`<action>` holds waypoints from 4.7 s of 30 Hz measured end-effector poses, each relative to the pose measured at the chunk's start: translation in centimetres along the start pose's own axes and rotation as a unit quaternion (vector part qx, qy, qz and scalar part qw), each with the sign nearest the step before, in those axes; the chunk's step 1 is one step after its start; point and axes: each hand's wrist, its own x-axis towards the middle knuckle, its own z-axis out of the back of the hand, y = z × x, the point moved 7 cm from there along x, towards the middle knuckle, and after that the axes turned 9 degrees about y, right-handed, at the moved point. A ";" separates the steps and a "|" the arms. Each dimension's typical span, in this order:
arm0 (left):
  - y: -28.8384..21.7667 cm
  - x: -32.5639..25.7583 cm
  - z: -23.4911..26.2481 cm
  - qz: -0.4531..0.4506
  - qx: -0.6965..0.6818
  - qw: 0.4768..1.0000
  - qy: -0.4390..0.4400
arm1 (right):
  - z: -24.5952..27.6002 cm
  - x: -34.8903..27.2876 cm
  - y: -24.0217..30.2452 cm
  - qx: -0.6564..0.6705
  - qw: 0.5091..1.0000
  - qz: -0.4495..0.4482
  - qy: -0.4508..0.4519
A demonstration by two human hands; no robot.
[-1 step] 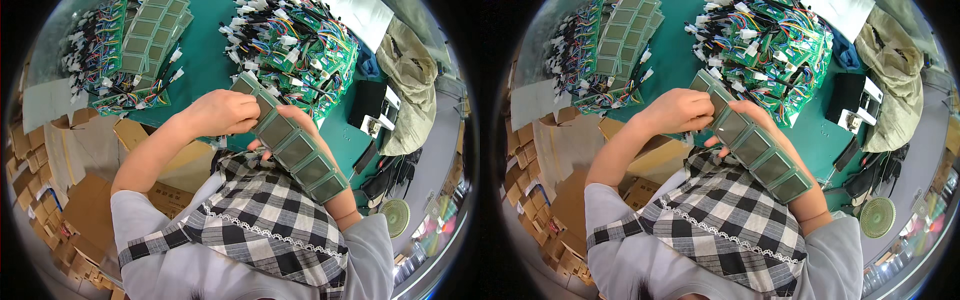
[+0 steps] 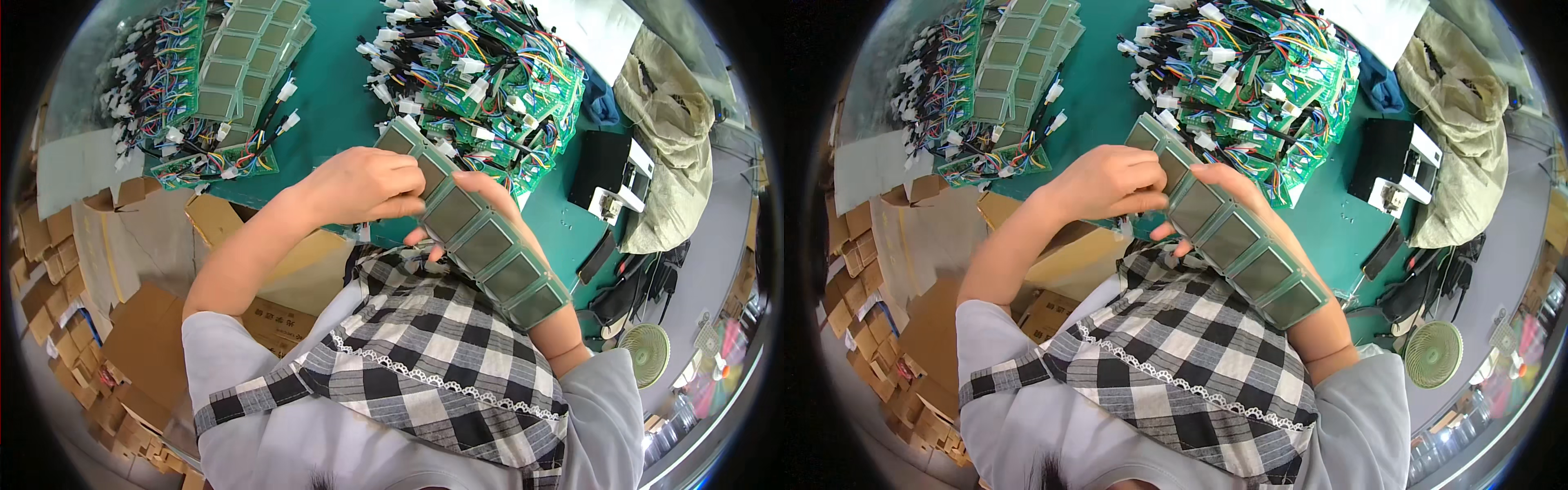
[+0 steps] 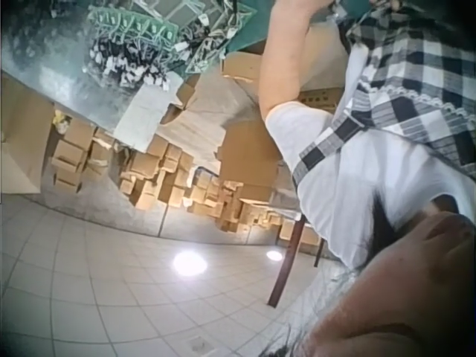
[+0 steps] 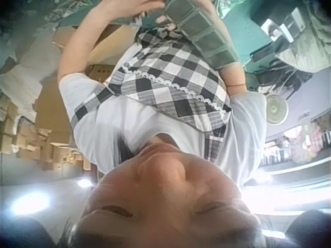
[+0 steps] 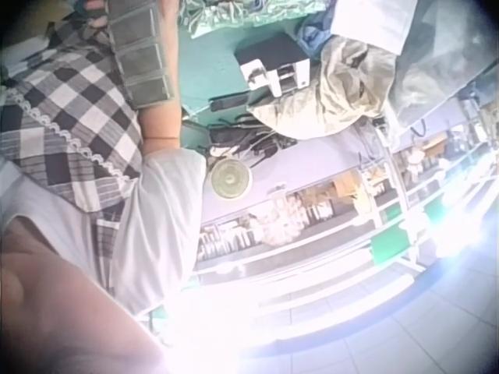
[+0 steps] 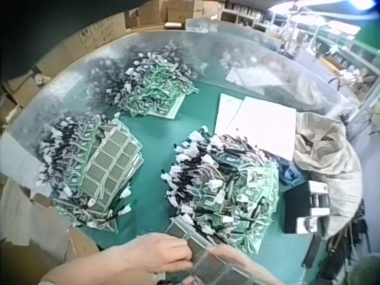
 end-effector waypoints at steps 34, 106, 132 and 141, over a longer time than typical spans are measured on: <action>-0.6 0.0 -1.0 -0.005 0.014 0.998 0.056 | 0.3 -0.2 -0.6 -0.032 0.999 -0.026 -0.015; -0.3 -1.1 -2.2 -0.004 0.043 0.999 0.003 | 0.1 0.2 -1.4 -0.069 0.992 -0.050 -0.091; 0.7 -1.6 -1.3 0.063 -0.015 0.998 0.002 | 1.1 1.9 -1.1 -0.030 0.998 -0.049 0.009; 0.2 -0.9 -1.2 0.052 -0.002 0.998 0.045 | 0.5 1.0 -0.8 -0.036 0.999 -0.031 -0.008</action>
